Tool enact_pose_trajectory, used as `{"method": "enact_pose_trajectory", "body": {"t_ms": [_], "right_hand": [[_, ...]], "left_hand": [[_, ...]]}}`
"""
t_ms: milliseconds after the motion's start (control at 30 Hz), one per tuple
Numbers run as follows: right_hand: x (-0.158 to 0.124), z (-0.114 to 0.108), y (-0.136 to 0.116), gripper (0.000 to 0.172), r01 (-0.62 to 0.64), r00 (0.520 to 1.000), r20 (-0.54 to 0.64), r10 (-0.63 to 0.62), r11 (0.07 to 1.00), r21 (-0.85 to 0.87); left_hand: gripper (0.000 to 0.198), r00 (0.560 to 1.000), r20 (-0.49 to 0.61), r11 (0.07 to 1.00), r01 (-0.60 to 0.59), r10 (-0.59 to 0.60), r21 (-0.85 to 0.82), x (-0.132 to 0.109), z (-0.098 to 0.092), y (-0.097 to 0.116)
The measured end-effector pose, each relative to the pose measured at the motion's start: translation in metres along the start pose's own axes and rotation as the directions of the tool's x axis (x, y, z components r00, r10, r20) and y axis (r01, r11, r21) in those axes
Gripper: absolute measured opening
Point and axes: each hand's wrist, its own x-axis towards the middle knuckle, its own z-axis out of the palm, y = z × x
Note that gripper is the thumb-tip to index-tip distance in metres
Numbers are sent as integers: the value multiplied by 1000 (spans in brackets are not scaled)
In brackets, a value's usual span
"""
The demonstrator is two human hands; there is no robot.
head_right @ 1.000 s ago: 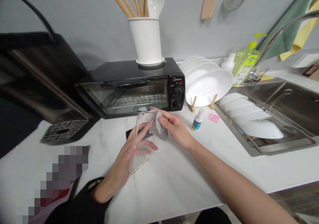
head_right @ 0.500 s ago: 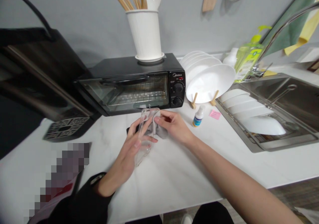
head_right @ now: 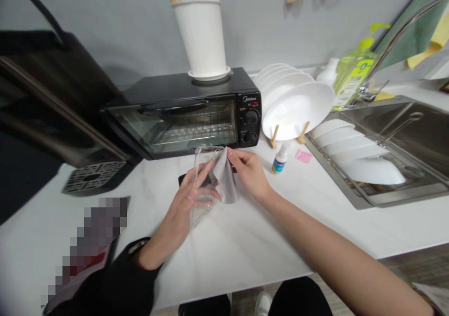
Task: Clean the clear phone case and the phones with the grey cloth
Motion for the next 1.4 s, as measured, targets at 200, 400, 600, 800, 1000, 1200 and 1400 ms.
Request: {"method": "enact_pose_trajectory", "body": {"t_ms": [200, 400, 600, 800, 1000, 1200, 1400], "right_hand": [[3, 2, 0, 32, -79, 970, 239, 29, 977, 200], [-1, 1, 5, 50, -9, 1000, 21, 13, 984, -181], [-5, 12, 2, 42, -18, 982, 186, 18, 1000, -1], [-7, 8, 3, 53, 136, 985, -48, -168, 912, -387], [-8, 8, -4, 30, 235, 969, 150, -197, 922, -307], [-8, 4, -7, 42, 233, 970, 60, -234, 841, -488], [-3, 1, -12, 31, 157, 931, 351, -98, 977, -144]], "left_hand": [[58, 997, -18, 994, 79, -80, -80, 3, -1, -3], [54, 992, 39, 983, 122, -117, -138, 0, 3, 3], [57, 991, 23, 980, 132, -130, -149, -1, 6, 4], [73, 967, 212, 966, 180, -140, -186, -5, 11, 7], [92, 973, 192, 947, 174, -124, -271, -3, 12, 10], [99, 967, 226, 907, 198, -119, -372, -3, 13, 16], [90, 996, -26, 863, 65, -90, -501, 5, 8, 9]]}}
